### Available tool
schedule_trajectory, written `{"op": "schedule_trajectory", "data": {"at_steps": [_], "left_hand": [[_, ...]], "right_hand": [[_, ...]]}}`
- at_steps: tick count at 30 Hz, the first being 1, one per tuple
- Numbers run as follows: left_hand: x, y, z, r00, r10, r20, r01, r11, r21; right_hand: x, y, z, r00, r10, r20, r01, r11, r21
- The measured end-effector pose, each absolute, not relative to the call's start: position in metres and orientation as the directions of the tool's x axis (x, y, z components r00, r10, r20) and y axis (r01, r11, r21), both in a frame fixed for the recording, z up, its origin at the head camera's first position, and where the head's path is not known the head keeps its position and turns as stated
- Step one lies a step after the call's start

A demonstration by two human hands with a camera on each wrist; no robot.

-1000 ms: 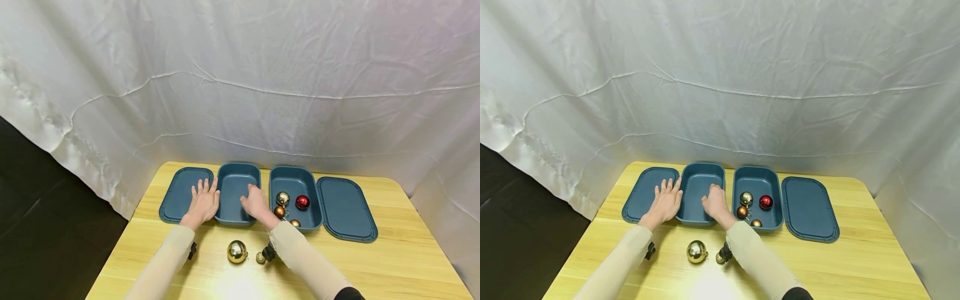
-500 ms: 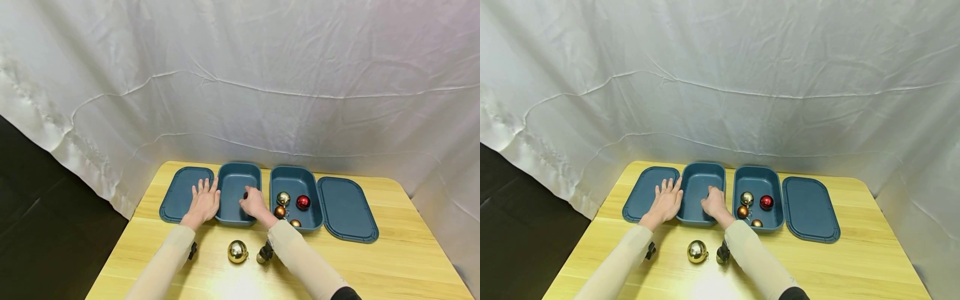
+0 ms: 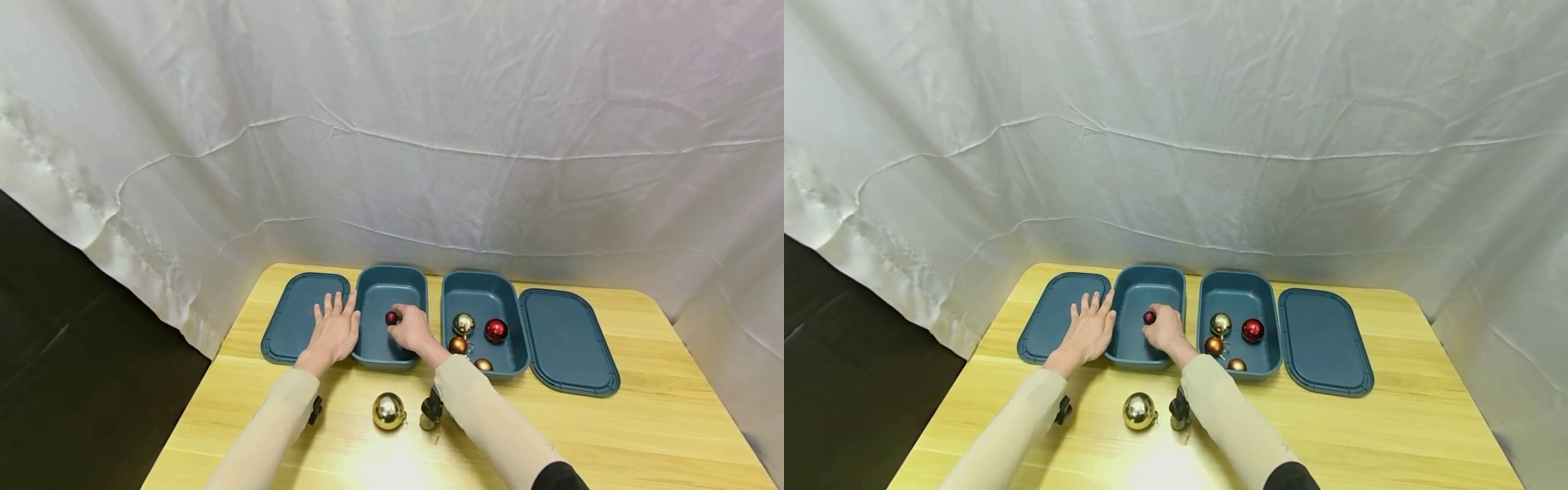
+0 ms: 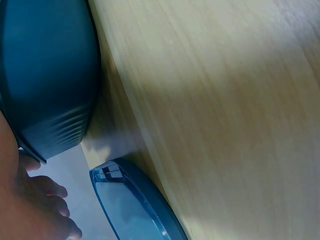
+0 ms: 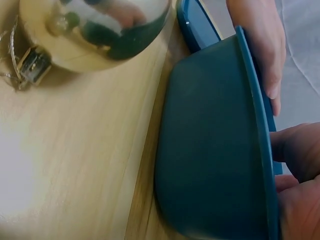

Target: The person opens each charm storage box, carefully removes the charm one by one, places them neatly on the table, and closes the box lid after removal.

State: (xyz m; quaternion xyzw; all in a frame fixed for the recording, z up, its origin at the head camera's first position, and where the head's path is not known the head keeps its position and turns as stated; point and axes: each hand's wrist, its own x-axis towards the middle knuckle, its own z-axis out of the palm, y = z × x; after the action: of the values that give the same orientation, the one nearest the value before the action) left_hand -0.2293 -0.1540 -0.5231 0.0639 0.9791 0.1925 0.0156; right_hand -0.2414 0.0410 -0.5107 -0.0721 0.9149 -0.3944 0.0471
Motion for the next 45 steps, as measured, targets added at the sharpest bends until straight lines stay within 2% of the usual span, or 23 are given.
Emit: {"op": "schedule_trajectory", "data": {"at_steps": [19,33,45], "left_hand": [[-0.229,-0.154,-0.522,-0.991,0.131,-0.008,0.118,0.920,0.374],[-0.229,-0.153,-0.523,-0.992,0.124,-0.011,0.111,0.919,0.377],[-0.231,-0.154,-0.527,-0.992,0.129,0.006,0.122,0.917,0.380]], "right_hand": [[-0.254,0.032,-0.522,-0.980,-0.176,-0.092,-0.058,0.698,-0.714],[-0.260,0.027,-0.528,-0.987,-0.159,-0.031,-0.093,0.711,-0.697],[-0.261,0.026,-0.529,-0.989,-0.140,-0.045,-0.069,0.710,-0.700]]}}
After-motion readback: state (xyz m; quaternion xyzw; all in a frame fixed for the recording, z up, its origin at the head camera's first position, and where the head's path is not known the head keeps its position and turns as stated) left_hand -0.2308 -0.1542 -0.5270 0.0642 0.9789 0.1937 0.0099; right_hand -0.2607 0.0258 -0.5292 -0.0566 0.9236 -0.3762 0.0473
